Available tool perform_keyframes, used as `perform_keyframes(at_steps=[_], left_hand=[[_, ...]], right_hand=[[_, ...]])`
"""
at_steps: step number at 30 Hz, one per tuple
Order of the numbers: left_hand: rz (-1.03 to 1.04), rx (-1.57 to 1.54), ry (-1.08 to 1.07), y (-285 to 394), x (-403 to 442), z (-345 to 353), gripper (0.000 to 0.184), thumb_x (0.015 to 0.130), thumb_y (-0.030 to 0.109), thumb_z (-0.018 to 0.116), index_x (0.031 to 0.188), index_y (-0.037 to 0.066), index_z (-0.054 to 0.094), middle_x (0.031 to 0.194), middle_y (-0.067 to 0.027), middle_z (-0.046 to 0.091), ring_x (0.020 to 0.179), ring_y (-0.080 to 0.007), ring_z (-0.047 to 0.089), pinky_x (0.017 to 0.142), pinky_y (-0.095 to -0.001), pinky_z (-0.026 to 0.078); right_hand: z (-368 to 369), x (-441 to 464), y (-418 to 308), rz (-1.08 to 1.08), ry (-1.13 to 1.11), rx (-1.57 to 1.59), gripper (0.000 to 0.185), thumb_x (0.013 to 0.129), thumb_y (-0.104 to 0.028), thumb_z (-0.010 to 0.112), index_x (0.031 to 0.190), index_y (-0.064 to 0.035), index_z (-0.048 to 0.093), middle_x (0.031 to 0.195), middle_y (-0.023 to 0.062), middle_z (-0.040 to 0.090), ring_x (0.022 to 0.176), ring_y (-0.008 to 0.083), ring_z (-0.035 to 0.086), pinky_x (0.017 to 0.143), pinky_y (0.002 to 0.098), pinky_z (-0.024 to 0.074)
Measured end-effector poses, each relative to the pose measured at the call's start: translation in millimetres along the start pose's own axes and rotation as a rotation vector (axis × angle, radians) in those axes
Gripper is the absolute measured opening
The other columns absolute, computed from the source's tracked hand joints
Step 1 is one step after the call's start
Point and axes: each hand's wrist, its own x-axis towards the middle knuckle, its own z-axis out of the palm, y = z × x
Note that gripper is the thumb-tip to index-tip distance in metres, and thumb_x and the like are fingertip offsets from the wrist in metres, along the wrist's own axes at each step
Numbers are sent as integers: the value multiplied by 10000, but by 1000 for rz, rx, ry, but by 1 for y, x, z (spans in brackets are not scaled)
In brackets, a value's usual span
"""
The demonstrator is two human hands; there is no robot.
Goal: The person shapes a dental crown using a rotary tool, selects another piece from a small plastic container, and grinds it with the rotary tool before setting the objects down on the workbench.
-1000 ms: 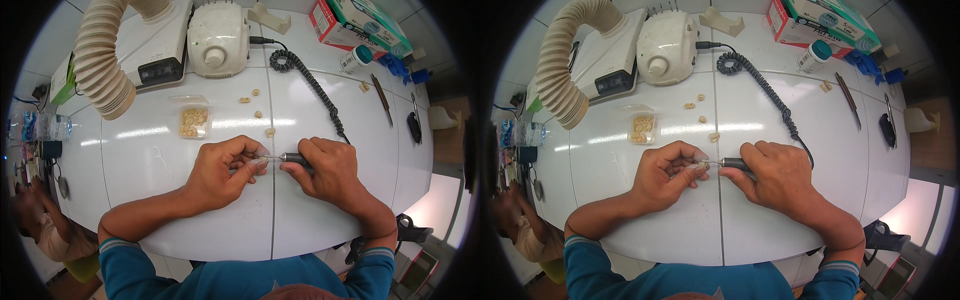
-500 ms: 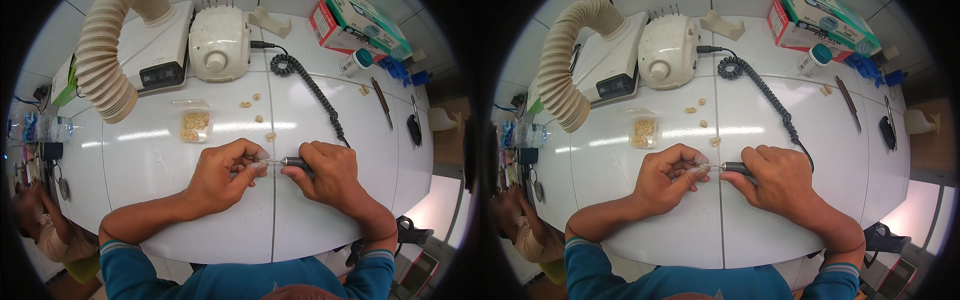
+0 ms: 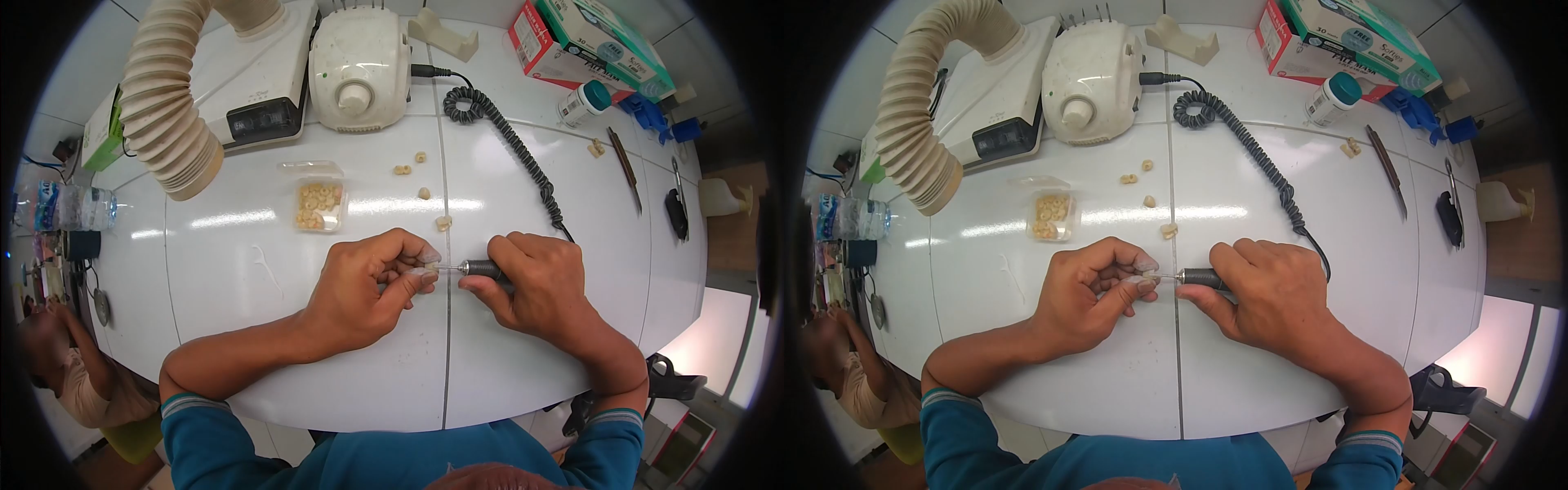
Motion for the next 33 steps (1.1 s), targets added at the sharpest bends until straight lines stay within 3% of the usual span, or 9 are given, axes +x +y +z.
perform_keyframes(at_steps=[33], left_hand=[[40, 42, -6, -1, -1, 0, 104, 1097, -8, 692, 1191, -52, 688, 1064, -115, 804, 975, -155, 820, 699, -254, 637]], right_hand=[[-2, 0, 3, -5, -18, 16, 521, 987, -541, 835, 807, -93, 639, 652, 49, 579, 530, 237, 610, 494, 391, 440]])
